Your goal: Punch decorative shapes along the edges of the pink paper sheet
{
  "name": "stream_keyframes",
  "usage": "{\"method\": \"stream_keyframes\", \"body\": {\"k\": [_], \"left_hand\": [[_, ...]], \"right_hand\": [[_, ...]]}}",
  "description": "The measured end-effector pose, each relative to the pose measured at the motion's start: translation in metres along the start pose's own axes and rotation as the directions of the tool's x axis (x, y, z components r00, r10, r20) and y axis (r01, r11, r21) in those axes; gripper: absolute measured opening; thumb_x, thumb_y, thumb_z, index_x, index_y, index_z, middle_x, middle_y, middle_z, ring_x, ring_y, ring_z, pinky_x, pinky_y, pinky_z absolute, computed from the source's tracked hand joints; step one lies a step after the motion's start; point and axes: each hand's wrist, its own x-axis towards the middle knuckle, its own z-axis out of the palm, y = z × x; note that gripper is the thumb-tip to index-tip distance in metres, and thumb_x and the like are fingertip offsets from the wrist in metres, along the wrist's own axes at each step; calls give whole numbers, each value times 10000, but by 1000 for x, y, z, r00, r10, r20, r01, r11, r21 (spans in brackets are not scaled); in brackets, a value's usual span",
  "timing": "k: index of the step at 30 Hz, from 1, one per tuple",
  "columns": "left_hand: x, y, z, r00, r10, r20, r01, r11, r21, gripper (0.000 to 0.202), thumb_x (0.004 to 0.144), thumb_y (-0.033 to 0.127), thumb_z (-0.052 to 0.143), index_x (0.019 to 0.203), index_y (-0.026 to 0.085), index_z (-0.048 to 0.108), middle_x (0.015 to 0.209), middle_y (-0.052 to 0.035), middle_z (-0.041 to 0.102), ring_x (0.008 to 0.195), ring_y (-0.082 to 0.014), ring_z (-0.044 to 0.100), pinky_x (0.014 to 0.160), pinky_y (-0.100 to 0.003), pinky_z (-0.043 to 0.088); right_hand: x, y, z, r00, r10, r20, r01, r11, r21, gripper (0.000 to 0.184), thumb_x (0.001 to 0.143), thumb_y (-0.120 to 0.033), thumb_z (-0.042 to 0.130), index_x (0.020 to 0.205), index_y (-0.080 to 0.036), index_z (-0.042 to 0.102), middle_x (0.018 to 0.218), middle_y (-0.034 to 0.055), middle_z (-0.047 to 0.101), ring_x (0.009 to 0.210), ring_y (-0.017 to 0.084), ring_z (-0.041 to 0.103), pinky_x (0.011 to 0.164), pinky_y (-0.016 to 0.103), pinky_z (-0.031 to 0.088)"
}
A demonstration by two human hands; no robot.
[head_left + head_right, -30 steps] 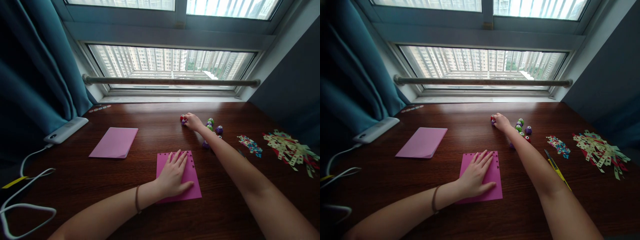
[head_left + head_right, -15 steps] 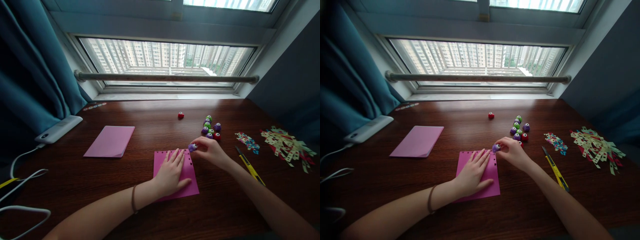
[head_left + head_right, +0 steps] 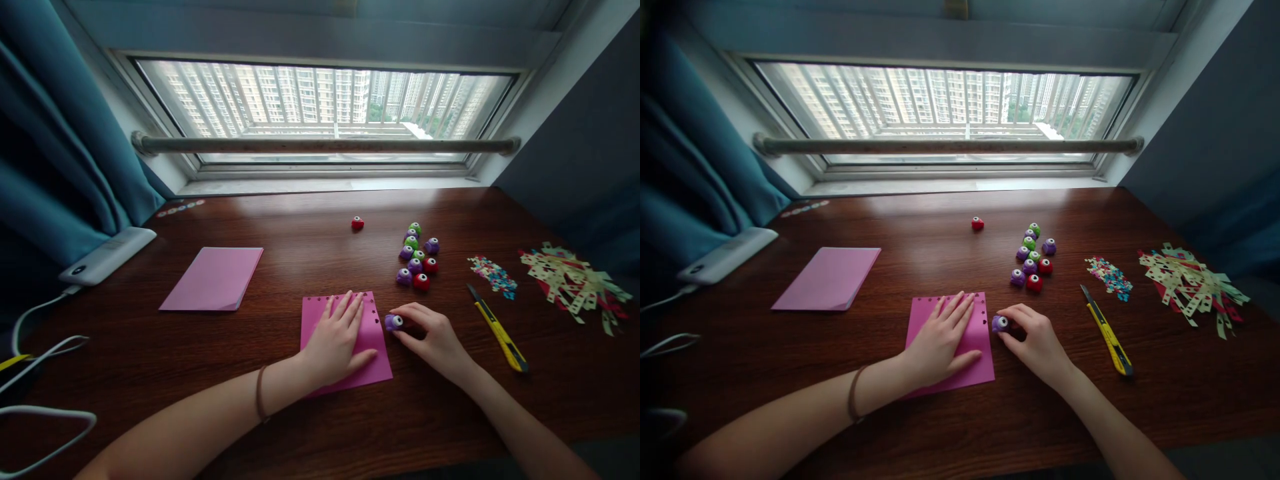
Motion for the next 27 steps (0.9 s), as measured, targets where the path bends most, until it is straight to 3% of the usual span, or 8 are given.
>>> {"method": "stream_keyframes", "body": {"k": [20,27], "left_hand": [[0,-1,1,1000,10,-19,-10,1000,-4,807,837,604,407,1391,41,247,1456,-175,211,1341,-339,115,1055,-523,161],[0,0,2,999,-11,-38,11,1000,-5,828,830,610,410,1402,44,216,1464,-178,178,1347,-337,74,1057,-529,142]], "right_hand": [[-5,-1,14,1000,-3,7,3,1000,-30,266,769,-313,595,1023,-234,600,975,4,595,920,101,562,844,218,470],[-6,-1,15,998,-39,51,39,999,3,302,754,-270,610,1053,-245,571,1025,-3,590,956,101,555,855,223,483]]}}
